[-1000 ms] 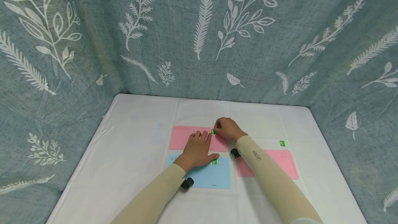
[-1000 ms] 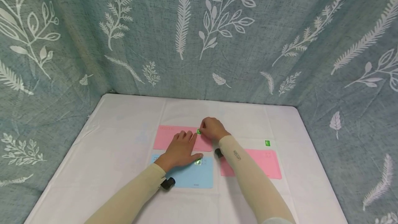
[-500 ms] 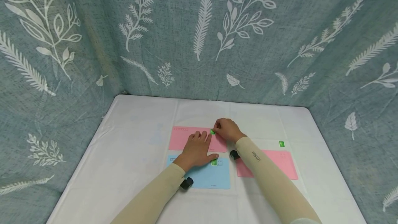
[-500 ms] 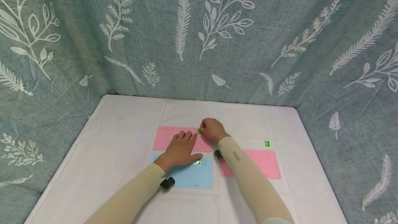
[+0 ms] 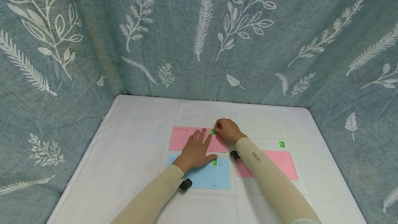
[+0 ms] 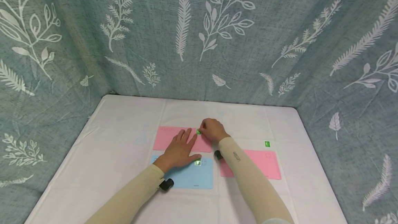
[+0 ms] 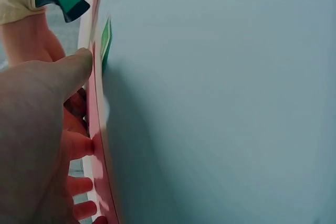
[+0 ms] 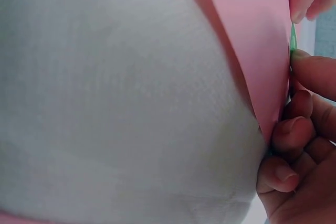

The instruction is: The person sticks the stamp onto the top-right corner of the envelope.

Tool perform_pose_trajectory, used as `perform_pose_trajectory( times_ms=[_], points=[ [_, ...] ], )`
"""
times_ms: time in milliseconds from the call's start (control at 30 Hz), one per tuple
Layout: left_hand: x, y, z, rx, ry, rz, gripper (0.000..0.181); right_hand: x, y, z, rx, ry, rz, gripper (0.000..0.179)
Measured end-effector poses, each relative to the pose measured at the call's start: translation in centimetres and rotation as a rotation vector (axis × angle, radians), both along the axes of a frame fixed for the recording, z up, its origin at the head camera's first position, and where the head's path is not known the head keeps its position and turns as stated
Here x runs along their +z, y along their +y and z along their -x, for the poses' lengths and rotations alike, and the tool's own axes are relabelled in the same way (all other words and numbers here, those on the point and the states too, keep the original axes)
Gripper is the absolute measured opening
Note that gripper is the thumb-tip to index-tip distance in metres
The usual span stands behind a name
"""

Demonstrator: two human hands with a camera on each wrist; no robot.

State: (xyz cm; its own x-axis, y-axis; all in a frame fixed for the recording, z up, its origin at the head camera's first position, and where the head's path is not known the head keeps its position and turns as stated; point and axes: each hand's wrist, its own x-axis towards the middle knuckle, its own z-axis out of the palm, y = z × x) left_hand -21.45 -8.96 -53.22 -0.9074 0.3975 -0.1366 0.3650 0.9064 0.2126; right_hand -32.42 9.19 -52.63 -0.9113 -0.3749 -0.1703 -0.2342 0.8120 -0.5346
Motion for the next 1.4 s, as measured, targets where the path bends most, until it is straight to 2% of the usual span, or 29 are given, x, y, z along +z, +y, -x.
perform_pose_trajectory(
  times_ms=[233, 700, 1200, 1400],
  points=[
    [0.89, -0.07, -0.01, 0.029, -0.027, 0.011, 0.078, 0.05, -0.02, -0.01, 0.001, -0.001, 0.000, 0.017],
    [0.79, -0.10, 0.26, 0.020, -0.019, 0.028, 0.076, 0.43, -0.12, -0.23, -0.014, -0.016, -0.012, 0.017],
    [1.03, -0.19, 0.32, 0.003, -0.016, 0.015, 0.076, 0.24, 0.30, 0.27, 0.032, -0.012, -0.019, 0.017],
    [0.95, -0.28, 0.39, 0.003, -0.010, 0.021, 0.076, 0.06, 0.06, 0.24, 0.018, -0.009, -0.023, 0.020]
  ],
)
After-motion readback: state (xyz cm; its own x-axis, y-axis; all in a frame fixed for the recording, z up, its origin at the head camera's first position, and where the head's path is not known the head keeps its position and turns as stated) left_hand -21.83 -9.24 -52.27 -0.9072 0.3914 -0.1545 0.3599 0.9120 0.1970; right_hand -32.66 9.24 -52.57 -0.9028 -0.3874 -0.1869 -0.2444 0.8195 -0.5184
